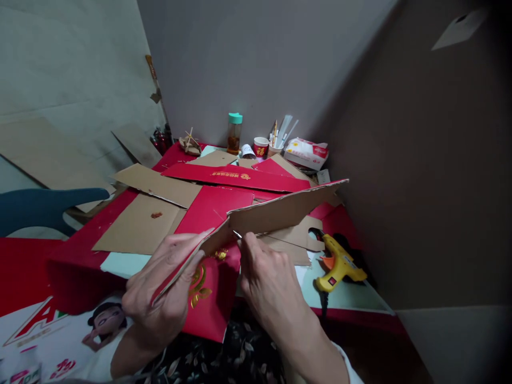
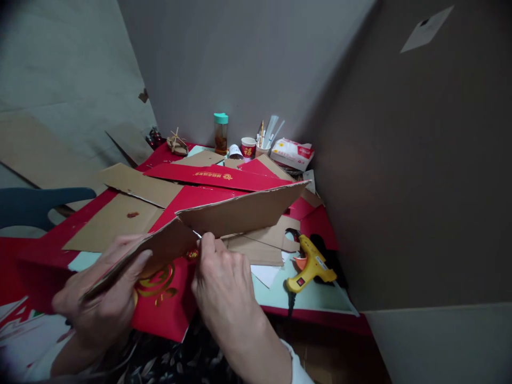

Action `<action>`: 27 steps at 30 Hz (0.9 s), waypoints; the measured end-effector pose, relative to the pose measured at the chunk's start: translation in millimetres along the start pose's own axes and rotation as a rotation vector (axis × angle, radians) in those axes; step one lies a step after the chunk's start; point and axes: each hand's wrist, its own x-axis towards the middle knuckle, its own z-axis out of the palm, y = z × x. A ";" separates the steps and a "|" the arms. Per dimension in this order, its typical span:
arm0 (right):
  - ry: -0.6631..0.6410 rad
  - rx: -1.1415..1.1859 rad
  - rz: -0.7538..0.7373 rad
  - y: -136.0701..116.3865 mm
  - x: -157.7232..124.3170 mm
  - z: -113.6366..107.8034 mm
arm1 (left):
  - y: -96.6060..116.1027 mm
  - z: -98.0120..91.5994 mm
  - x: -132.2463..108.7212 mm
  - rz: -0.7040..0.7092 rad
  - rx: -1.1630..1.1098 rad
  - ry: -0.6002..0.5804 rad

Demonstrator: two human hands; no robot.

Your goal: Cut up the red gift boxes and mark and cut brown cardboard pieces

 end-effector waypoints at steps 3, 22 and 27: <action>0.024 -0.021 0.018 -6.0 1.8 -3.2 | 3.6 -2.7 -1.7 -0.033 0.014 -0.031; 0.106 -0.061 0.025 -19.0 16.2 10.0 | -1.2 1.3 -2.8 -0.056 0.067 0.040; 0.021 -0.014 0.119 -8.6 9.6 29.6 | -5.6 7.6 -1.9 -0.065 0.068 0.063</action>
